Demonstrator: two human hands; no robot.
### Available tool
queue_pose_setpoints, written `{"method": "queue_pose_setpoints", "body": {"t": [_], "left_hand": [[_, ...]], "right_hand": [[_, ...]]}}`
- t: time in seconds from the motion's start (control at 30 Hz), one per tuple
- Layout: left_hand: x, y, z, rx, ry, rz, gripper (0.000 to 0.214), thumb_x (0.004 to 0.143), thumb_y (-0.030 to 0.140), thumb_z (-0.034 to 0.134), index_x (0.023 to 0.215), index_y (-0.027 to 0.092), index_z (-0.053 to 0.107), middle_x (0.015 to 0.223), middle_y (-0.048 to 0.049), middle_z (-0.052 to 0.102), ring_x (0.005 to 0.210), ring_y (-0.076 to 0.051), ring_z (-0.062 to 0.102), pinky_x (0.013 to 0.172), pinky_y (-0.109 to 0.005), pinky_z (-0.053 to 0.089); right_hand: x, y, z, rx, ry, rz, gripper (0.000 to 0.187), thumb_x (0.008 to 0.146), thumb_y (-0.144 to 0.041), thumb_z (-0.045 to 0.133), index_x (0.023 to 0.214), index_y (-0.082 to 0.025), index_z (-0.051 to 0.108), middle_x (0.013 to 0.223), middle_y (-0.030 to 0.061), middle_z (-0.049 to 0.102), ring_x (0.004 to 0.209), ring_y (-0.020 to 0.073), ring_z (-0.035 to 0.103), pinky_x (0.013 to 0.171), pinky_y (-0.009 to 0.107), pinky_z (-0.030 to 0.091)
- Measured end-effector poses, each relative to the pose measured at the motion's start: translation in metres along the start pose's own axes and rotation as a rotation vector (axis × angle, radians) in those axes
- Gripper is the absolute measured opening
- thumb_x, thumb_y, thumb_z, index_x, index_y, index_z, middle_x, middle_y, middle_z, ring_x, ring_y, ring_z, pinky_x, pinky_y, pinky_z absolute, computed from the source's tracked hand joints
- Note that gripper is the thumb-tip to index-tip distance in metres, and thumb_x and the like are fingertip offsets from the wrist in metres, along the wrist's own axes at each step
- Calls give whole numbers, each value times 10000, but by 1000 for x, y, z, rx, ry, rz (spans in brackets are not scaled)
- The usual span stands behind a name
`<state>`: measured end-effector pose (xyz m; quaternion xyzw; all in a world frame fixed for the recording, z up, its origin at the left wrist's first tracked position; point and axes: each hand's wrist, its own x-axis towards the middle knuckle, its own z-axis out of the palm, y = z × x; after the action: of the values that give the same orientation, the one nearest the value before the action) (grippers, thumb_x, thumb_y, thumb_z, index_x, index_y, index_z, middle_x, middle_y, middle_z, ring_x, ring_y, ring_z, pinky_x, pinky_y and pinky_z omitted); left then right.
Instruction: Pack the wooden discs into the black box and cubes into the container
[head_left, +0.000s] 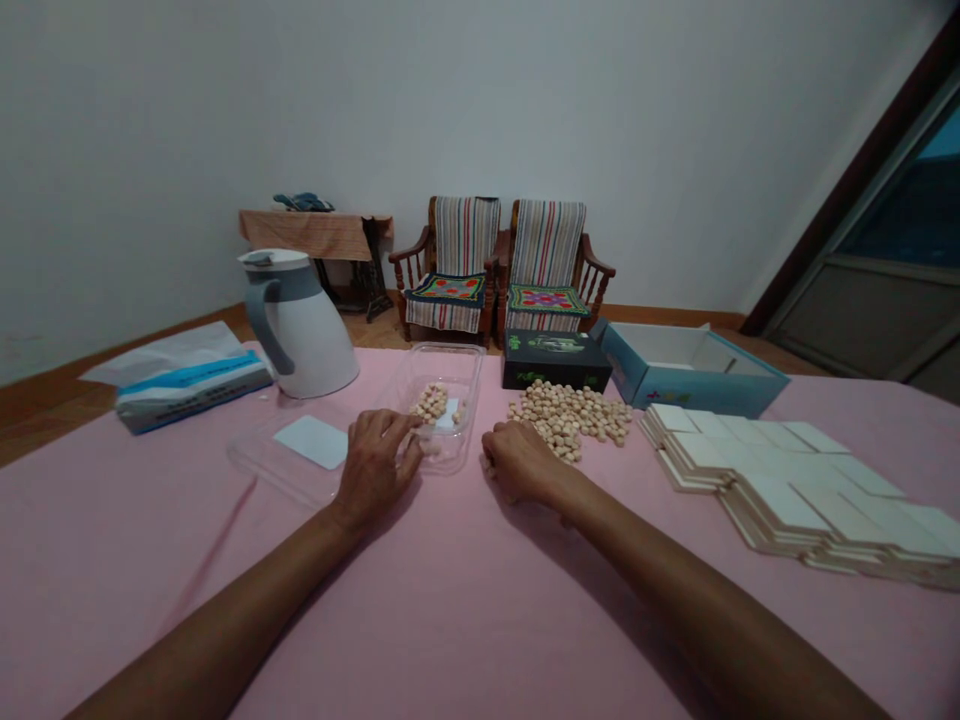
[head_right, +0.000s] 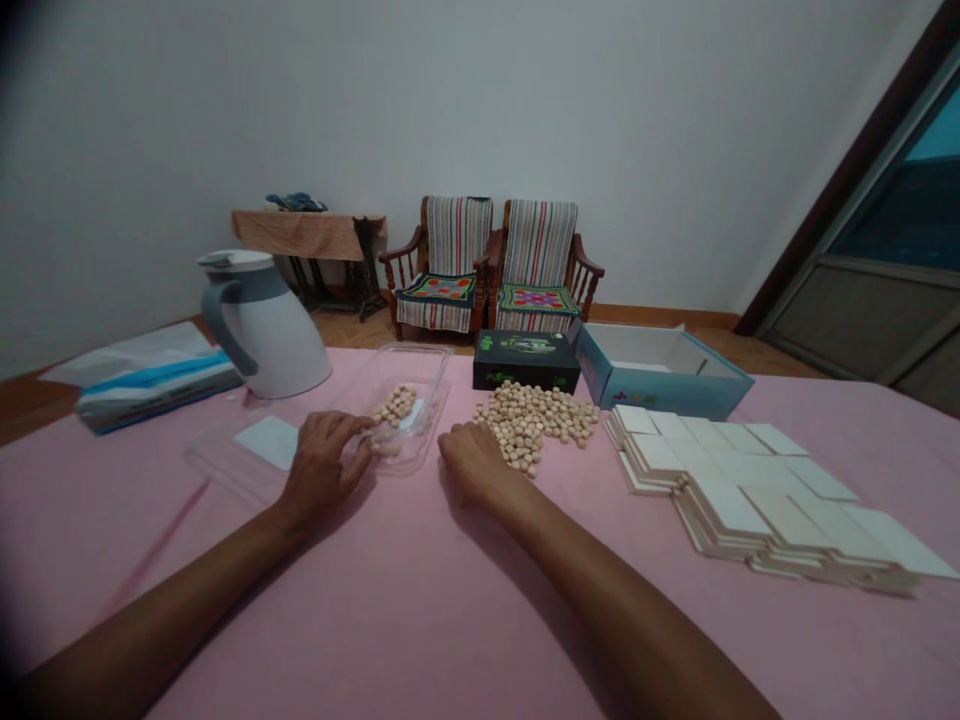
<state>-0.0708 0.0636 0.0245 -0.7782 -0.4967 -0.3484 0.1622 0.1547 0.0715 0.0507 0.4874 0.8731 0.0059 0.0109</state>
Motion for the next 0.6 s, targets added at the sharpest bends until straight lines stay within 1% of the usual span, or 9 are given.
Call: {"method": "queue_pose_setpoints", "body": {"t": [0.07, 0.17, 0.27, 0.37, 0.43, 0.5, 0.53, 0.6], "left_hand": [[0, 1, 0, -15, 0, -3, 180, 858, 224, 479, 967, 178, 614, 904, -75, 613, 904, -248, 498, 826, -407, 396], [0, 2, -1, -32, 5, -3, 177, 854, 218, 477, 953, 178, 617, 897, -74, 613, 899, -247, 495, 820, -408, 396], [0, 3, -1, -47, 8, 5, 178, 853, 212, 478, 953, 175, 620, 893, -78, 610, 900, -248, 492, 815, -410, 398], [-1, 4, -1, -58, -4, 19, 183, 858, 214, 487, 982, 180, 618, 907, -76, 609, 913, -245, 493, 824, -407, 399], [-1, 4, -2, -62, -11, 19, 185, 866, 222, 486, 991, 188, 617, 909, -72, 607, 914, -243, 495, 825, -403, 400], [-2, 4, -2, -62, -8, 17, 188, 874, 226, 478, 994, 190, 619, 910, -72, 607, 911, -243, 493, 827, -403, 399], [-2, 4, -1, -60, -5, 17, 189, 875, 226, 478, 993, 188, 620, 913, -74, 608, 912, -244, 492, 829, -404, 398], [-3, 4, -1, -53, 1, 16, 189, 872, 224, 487, 996, 181, 622, 925, -78, 610, 917, -245, 487, 833, -405, 397]], "right_hand": [[-1, 5, 0, 60, 65, 44, 236, 762, -139, 556, 976, -145, 656, 960, 124, 659, 903, 231, 605, 741, 300, 406], [0, 13, -11, 247, 274, 108, 249, 760, -64, 510, 953, -150, 642, 947, 94, 646, 863, 180, 594, 733, 269, 406], [6, 16, -34, 456, 492, 75, 194, 768, -59, 515, 903, -140, 629, 900, 64, 641, 798, 134, 584, 743, 244, 417], [9, 12, -54, 660, 592, 20, 206, 784, -98, 543, 969, -148, 617, 943, 44, 658, 729, 102, 587, 701, 224, 433], [8, 9, -57, 679, 608, 33, 176, 790, -116, 546, 943, -151, 625, 910, 33, 669, 691, 97, 581, 677, 222, 426], [2, 7, -52, 605, 568, 66, 131, 796, -118, 528, 858, -152, 638, 823, 27, 670, 673, 106, 573, 661, 226, 408], [-1, 6, -47, 553, 515, 73, 134, 799, -117, 517, 826, -154, 643, 794, 28, 668, 678, 114, 573, 659, 230, 399], [-9, 2, -34, 432, 366, 70, 162, 790, -109, 507, 816, -164, 657, 792, 42, 676, 722, 139, 587, 662, 243, 386]]}}
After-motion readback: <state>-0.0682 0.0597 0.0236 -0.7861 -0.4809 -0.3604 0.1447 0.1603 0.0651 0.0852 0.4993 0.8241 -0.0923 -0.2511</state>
